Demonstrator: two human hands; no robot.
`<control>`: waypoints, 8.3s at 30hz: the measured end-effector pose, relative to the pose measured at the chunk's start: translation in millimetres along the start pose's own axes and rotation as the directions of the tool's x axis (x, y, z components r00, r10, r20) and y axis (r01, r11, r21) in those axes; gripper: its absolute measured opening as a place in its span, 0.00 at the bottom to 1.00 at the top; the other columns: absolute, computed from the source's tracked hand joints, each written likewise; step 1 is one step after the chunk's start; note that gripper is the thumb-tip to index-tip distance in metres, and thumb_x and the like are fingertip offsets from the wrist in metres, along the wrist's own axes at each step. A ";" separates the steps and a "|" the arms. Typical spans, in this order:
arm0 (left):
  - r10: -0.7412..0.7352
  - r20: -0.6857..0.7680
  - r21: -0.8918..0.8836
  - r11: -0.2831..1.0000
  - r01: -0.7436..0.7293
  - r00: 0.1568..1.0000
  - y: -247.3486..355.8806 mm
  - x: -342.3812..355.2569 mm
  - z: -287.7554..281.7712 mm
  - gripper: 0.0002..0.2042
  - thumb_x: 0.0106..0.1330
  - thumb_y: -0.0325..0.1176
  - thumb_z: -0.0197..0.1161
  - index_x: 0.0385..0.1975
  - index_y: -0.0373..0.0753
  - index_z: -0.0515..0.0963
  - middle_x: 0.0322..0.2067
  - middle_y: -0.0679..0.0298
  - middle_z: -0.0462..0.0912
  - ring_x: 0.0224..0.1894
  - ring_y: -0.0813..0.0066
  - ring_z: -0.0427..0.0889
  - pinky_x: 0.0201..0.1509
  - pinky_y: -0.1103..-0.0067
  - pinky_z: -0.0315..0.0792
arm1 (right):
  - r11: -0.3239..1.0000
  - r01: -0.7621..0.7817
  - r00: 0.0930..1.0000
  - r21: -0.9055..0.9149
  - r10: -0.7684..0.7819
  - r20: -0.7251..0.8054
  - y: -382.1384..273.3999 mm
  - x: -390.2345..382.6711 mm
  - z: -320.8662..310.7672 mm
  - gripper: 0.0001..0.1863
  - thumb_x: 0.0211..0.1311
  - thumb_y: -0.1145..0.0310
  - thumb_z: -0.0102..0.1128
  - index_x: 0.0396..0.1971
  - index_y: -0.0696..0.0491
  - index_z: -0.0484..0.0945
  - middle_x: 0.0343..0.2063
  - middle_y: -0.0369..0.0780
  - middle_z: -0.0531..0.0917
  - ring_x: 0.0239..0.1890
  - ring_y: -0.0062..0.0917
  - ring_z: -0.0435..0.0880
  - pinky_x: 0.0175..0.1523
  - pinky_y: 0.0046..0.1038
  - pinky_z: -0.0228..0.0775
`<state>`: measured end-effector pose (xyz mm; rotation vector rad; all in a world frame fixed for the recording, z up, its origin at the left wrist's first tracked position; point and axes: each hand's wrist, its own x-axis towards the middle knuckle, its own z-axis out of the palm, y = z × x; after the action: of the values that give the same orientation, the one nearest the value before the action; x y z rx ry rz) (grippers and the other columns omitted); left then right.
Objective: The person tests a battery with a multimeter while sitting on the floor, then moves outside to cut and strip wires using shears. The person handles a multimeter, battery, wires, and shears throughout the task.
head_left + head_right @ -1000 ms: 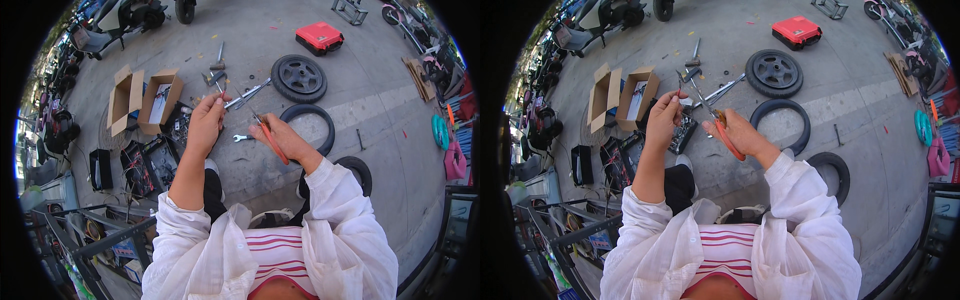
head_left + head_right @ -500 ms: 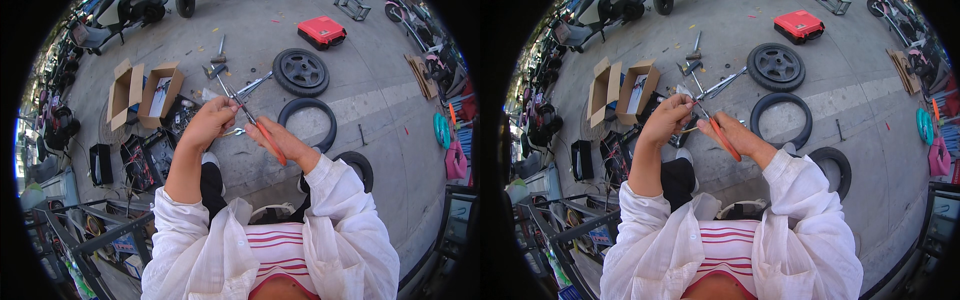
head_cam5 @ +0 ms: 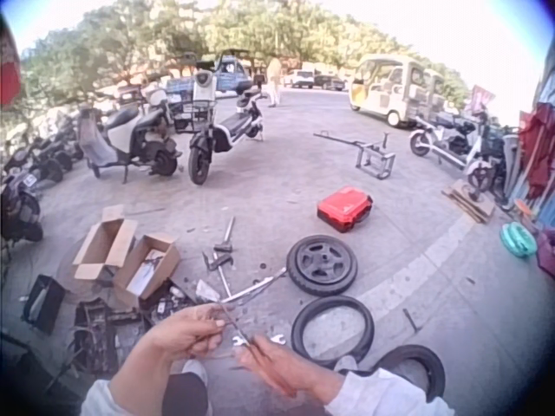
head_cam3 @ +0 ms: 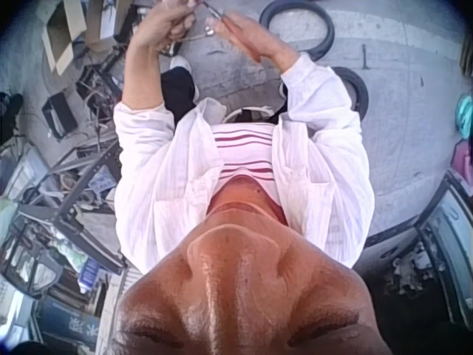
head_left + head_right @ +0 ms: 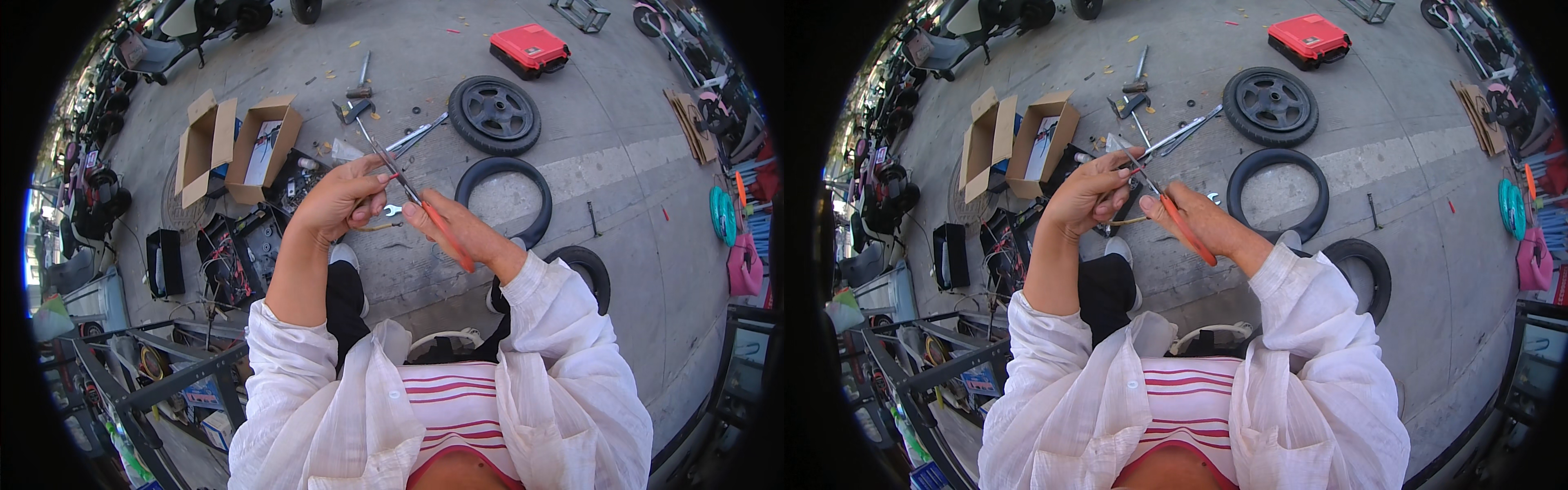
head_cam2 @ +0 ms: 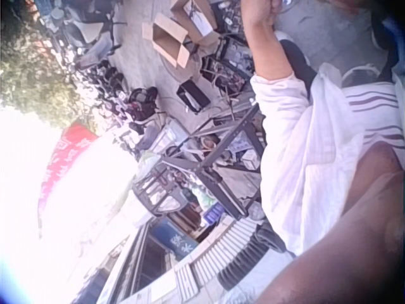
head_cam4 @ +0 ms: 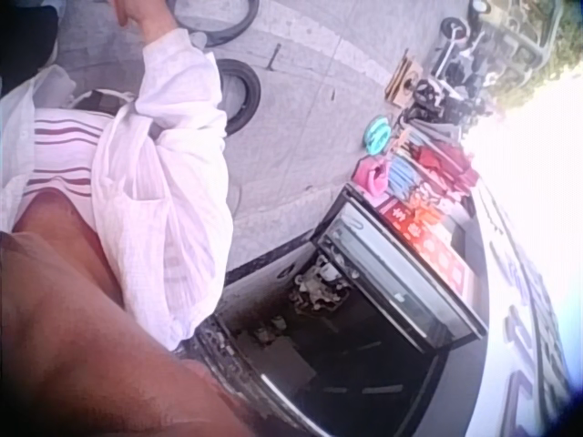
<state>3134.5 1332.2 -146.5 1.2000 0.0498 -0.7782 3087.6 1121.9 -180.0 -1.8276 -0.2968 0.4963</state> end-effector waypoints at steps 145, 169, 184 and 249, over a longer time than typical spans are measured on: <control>0.668 0.153 0.975 0.020 -0.223 0.728 -42.6 2.4 31.6 0.07 0.61 0.33 0.62 0.37 0.42 0.80 0.30 0.62 0.80 0.33 0.65 0.78 0.38 0.73 0.72 | 0.734 0.126 0.968 0.667 0.056 -0.244 3.5 -0.7 -27.0 0.08 0.61 0.75 0.56 0.38 0.60 0.71 0.38 0.48 0.80 0.37 0.27 0.84 0.43 0.25 0.79; -0.017 0.097 -0.137 0.990 0.030 0.995 -49.5 8.1 37.7 0.14 0.74 0.45 0.46 0.34 0.43 0.71 0.15 0.79 0.53 0.14 0.89 0.48 0.17 0.87 0.48 | 0.611 0.275 0.911 0.743 0.082 -0.405 1.8 3.0 -31.9 0.13 0.58 0.66 0.59 0.35 0.61 0.76 0.31 0.42 0.83 0.31 0.22 0.84 0.34 0.21 0.77; -0.146 -0.159 0.131 0.977 0.168 0.976 -53.7 -0.1 11.4 0.13 0.74 0.43 0.46 0.30 0.43 0.68 0.14 0.79 0.52 0.13 0.89 0.47 0.15 0.87 0.46 | 0.412 0.725 0.400 0.552 0.401 -0.824 27.8 -14.3 -176.1 0.09 0.59 0.76 0.58 0.38 0.61 0.71 0.32 0.45 0.81 0.32 0.25 0.83 0.38 0.22 0.79; 0.012 0.467 -0.320 0.935 0.156 0.884 -30.8 2.2 -8.8 0.26 0.59 0.25 0.59 0.59 0.39 0.62 0.19 0.69 0.66 0.08 0.91 0.57 0.08 0.92 0.47 | 0.857 -0.281 0.922 0.431 0.117 0.369 -3.8 -35.9 -5.2 0.31 0.68 0.36 0.35 0.29 0.53 0.67 0.15 0.27 0.61 0.15 0.12 0.60 0.22 0.17 0.59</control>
<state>3122.0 1334.2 -176.0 0.6539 -0.1578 -1.0592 3058.7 1102.9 -168.4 -1.2887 -0.1845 0.9449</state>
